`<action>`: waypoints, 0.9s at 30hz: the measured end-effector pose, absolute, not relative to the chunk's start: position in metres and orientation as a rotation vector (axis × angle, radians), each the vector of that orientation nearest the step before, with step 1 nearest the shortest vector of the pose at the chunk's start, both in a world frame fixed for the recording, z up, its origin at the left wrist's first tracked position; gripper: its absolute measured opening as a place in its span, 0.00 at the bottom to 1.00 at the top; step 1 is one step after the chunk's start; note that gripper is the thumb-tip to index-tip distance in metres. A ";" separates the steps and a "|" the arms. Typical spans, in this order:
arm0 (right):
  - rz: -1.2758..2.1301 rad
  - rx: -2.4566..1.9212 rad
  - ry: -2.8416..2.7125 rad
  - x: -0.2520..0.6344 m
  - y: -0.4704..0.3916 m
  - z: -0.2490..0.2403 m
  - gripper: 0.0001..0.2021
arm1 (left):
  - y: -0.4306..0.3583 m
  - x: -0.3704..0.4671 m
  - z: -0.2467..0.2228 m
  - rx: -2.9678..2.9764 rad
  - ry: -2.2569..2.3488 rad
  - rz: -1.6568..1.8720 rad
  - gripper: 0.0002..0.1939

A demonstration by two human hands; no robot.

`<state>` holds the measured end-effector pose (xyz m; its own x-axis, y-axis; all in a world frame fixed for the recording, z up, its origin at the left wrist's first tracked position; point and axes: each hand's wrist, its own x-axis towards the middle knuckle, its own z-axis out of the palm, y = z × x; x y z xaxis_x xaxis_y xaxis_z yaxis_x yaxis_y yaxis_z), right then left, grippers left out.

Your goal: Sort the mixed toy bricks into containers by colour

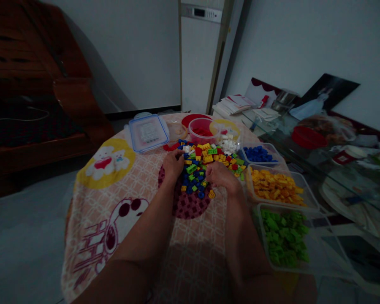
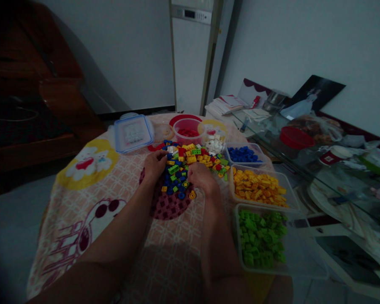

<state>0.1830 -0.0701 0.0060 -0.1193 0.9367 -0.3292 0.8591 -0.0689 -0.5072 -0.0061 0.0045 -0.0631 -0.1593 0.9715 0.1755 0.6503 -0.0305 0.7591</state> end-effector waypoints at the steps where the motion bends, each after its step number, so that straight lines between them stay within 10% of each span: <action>1: 0.941 -2.003 -2.067 0.182 -0.071 0.007 0.05 | 0.004 -0.006 -0.063 1.699 1.835 1.042 0.16; 27: 1.149 -1.859 -1.599 0.200 -0.070 0.003 0.07 | 0.003 -0.006 -0.062 1.722 1.826 1.051 0.16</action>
<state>0.2003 -0.0702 0.0030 -0.0086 0.9514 -0.3079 0.5951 -0.2426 -0.7661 -0.0057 0.0030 -0.0617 -0.1468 0.9700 0.1937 0.6547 -0.0515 0.7542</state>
